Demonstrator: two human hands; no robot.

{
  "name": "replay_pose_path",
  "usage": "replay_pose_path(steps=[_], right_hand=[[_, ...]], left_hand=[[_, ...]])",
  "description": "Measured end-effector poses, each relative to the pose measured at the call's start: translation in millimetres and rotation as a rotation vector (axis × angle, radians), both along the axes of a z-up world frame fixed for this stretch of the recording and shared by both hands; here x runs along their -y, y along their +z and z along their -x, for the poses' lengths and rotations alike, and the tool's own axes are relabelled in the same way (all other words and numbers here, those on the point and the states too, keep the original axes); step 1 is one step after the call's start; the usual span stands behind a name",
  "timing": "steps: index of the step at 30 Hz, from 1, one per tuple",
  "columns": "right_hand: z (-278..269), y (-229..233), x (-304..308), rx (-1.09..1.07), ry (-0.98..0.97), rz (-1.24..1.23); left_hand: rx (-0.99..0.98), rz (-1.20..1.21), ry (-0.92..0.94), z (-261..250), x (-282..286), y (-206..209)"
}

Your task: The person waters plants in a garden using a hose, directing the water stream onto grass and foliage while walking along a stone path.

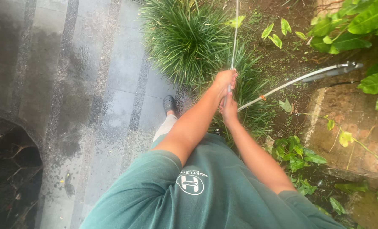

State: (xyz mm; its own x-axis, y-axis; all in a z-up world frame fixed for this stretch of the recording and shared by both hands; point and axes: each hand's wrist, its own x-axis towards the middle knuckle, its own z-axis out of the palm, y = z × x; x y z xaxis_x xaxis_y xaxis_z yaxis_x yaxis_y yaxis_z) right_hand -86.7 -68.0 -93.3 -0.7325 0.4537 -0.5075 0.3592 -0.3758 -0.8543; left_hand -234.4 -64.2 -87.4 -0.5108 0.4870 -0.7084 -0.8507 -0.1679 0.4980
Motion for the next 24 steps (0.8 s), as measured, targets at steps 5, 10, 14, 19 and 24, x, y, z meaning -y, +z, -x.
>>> replay_pose_path(steps=[5, 10, 14, 19, 24], right_hand=[[-13, 2, 3, 0.070, -0.031, -0.021], [-18, -3, 15, 0.113, 0.016, 0.045], [-17, -5, 15, 0.111, 0.078, 0.041], [-10, 1, 15, 0.093, 0.102, 0.036], [-4, 7, 20, 0.089, 0.109, 0.056]], left_hand=[[0.037, 0.035, -0.056, -11, 0, -11], [0.079, 0.051, -0.033, -12, 22, -27], [0.097, 0.049, 0.002, -10, 32, -27], [0.079, 0.048, 0.020, -5, 35, -14], [0.082, 0.080, 0.008, 1, 40, -11]])
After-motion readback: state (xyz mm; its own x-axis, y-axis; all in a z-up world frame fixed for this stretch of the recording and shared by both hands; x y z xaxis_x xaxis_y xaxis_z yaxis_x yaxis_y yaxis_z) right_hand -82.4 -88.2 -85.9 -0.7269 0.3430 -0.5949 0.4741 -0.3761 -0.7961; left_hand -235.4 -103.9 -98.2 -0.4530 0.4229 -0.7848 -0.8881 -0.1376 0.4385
